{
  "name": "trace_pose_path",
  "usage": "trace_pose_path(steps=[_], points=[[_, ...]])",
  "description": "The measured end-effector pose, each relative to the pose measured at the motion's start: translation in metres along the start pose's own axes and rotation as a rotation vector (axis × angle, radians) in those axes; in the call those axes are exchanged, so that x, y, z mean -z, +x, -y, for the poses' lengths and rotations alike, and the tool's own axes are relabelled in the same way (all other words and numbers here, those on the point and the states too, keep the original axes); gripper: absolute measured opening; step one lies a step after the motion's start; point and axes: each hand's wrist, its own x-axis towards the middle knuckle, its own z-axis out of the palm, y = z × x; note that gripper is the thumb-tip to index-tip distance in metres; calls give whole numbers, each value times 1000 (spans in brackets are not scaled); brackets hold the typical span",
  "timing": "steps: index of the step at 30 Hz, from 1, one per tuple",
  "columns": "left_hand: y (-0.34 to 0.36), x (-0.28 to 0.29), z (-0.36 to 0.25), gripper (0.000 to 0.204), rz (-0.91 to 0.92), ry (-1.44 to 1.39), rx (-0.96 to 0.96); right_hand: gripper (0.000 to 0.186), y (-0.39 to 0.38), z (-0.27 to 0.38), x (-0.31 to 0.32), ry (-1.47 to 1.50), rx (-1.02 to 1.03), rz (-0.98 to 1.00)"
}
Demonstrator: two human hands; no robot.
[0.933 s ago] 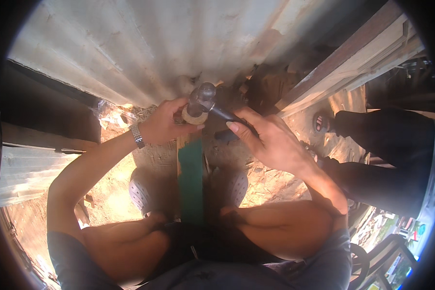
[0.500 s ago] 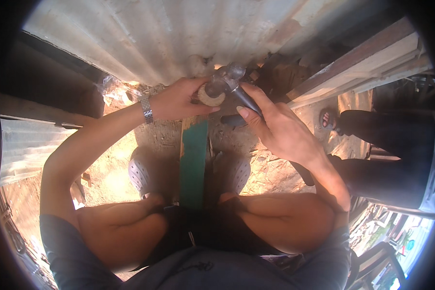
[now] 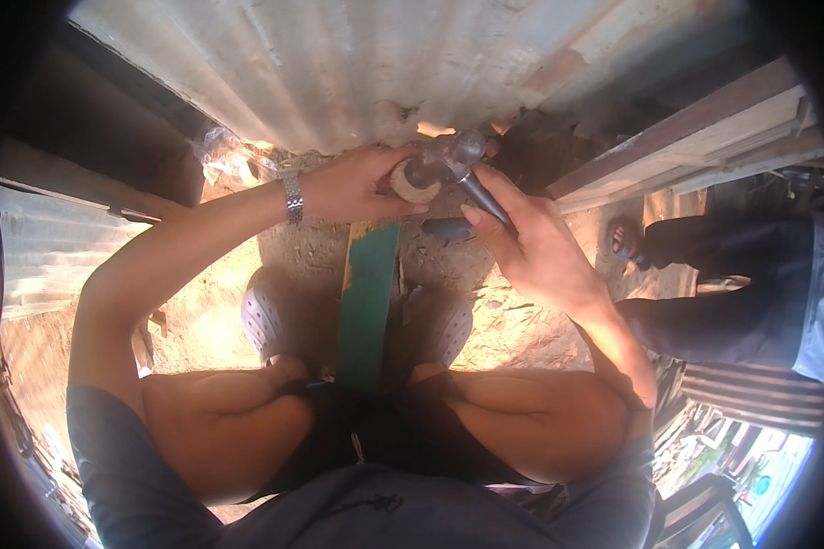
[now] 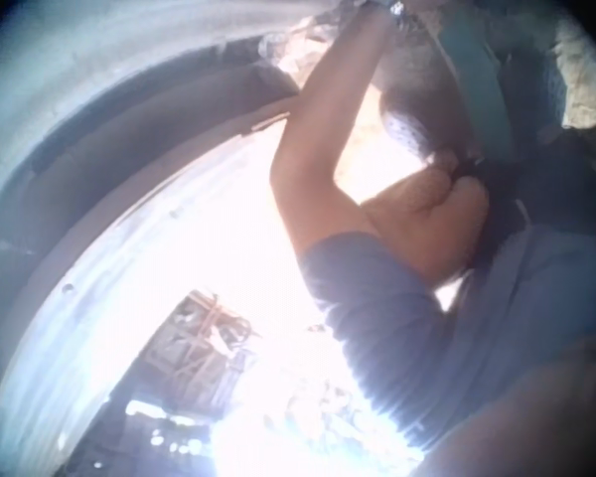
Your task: The person uses a hammer and chisel to carve a groove into a piece of wood. They repeatedly strike the chisel to deepen the cut along the wood's length.
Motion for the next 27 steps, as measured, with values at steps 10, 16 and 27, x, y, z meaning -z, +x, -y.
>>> trace_pose_path(steps=[10,16,27], points=[[-8,-6,-11,63,6,29,-57,37,-11,4,-6,-27,-53,53],[-3,-11,-13,57,6,-13,-134,27,-14,22,-3,-98,-70,106],[6,-12,-12,55,-4,21,-134,52,-9,10,-21,-41,6,-96]])
